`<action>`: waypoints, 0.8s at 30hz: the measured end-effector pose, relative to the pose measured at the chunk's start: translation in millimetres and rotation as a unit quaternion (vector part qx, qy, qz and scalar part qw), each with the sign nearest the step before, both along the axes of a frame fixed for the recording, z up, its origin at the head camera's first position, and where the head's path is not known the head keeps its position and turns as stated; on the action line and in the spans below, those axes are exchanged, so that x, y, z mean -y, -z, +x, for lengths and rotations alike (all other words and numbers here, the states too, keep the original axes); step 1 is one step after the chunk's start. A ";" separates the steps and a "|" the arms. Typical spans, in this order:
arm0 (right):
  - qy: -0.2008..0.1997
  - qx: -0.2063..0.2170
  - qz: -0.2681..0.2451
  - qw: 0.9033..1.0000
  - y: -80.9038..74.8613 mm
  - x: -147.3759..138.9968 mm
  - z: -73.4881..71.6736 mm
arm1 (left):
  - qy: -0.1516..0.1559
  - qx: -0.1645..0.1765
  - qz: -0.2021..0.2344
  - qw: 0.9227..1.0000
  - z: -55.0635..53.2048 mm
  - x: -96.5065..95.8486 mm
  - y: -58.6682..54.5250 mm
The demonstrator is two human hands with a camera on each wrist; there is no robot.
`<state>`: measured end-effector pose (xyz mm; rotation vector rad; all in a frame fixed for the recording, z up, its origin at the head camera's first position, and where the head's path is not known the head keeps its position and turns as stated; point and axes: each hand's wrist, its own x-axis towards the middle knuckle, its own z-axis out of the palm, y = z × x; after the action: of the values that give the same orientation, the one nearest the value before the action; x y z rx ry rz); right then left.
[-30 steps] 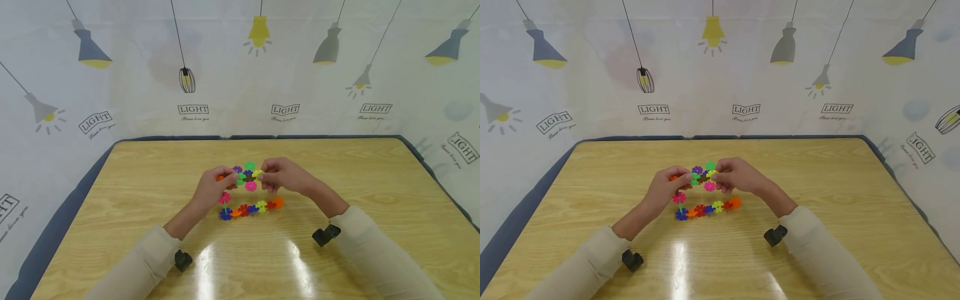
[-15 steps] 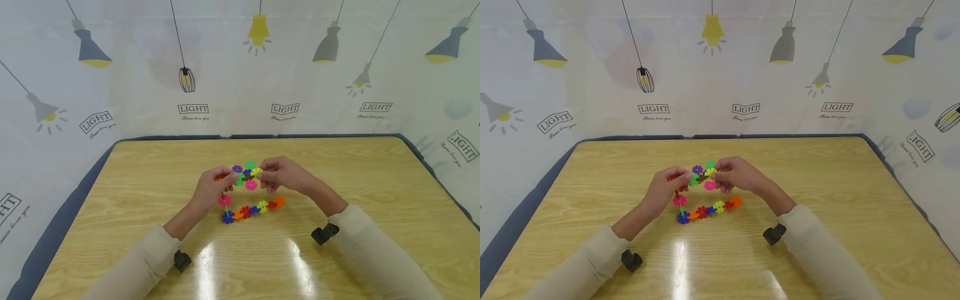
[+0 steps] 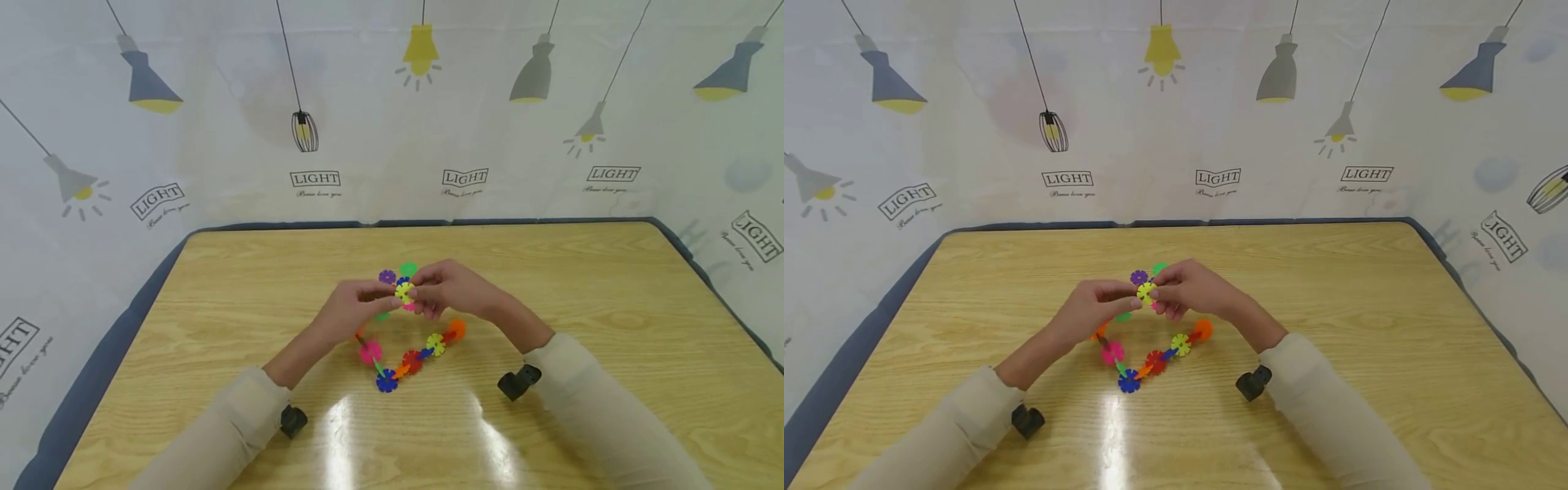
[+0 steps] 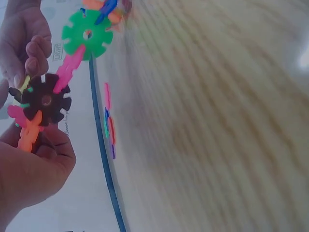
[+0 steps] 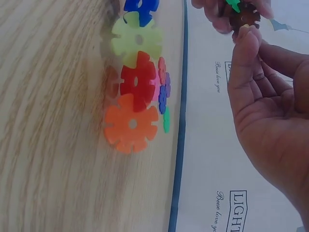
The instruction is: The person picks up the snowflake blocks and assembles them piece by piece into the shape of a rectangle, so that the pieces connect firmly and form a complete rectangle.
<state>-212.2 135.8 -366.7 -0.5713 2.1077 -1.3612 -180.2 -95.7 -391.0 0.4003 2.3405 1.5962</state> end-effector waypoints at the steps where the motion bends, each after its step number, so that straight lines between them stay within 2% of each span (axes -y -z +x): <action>1: -0.005 0.000 -0.001 1.000 0.4 0.8 -0.2 | 0.003 -0.003 -0.009 1.000 -0.1 -0.1 -0.4; 4: -0.009 0.000 0.003 1.000 1.7 1.3 -1.8 | 0.008 -0.020 -0.026 0.999 0.0 0.9 -0.7; 8: 0.011 0.002 0.014 1.000 5.1 -1.3 -6.8 | -0.001 -0.022 -0.022 1.000 0.9 4.3 0.7; 15: 0.042 0.007 0.037 0.998 19.8 -5.7 -19.0 | -0.027 0.012 -0.013 0.999 4.1 8.8 2.7; 20: 0.045 -0.005 0.070 0.997 30.9 -5.1 -27.6 | -0.015 0.040 -0.013 0.999 6.4 10.8 1.4; 24: 0.032 -0.018 0.093 0.995 38.0 -3.1 -34.3 | -0.004 0.054 -0.008 0.999 6.9 12.0 2.3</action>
<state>-246.5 138.9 -404.7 -0.4583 2.2699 -1.1793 -173.2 -107.6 -393.3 0.2950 2.2763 1.5606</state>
